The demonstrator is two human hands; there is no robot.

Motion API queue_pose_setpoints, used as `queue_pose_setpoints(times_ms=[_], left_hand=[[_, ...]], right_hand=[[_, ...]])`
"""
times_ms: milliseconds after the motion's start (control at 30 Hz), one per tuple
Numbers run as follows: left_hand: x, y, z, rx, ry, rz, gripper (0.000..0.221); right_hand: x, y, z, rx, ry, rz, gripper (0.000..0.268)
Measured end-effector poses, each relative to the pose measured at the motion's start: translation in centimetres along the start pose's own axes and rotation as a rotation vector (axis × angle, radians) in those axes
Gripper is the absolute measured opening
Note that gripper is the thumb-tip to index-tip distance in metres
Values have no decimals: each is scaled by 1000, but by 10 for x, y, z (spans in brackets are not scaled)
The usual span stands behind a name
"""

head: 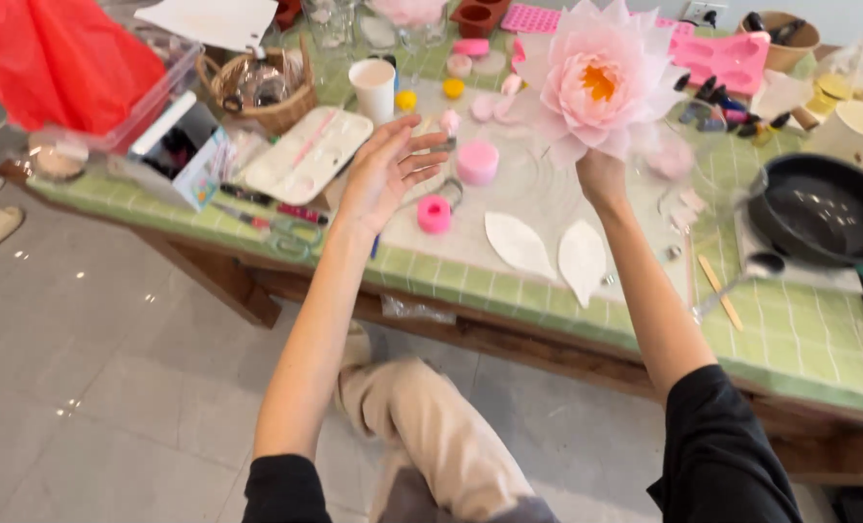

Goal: Assembling a decorative wax lotus flower by attaching wax petals to a core and using a wooden stick for support.

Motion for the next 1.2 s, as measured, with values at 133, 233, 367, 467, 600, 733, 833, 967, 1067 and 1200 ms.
queue_pose_setpoints(times_ms=[133,233,367,467,600,733,833,967,1067,1200], left_hand=[[44,-49,-50,70,-76,17,30],[74,-92,-95,71,-78,44,28],[86,-143,-123,102,-29,65,27],[88,-162,-127,140,96,4,27],[118,-175,-118,117,167,-29,27],[145,-183,-116,182,157,-65,25],[150,-196,-110,250,150,-105,24],[151,-219,-103,285,160,-138,23],[139,-222,-100,309,195,-158,23],[136,-234,-99,309,205,-117,21]], right_hand=[[82,-73,54,-10,-374,216,29],[103,-115,84,-100,-497,209,30],[134,-154,106,-174,-353,275,34],[189,-147,117,-235,-263,300,41],[227,-168,106,-147,-242,300,50],[213,-200,121,-139,-261,367,47],[219,-212,124,-131,-272,424,45],[232,-220,132,-137,-276,483,43],[236,-194,134,-175,-273,558,41],[243,-179,155,-203,-297,605,39]])
Point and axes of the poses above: each hand's wrist, its own y-axis away from the middle knuckle, its own z-axis out of the palm, x = y × z, the point moved 8 cm from there along -y, towards the middle knuckle, and after that the axes turned 4 degrees about -x, right-handed, at the moved point
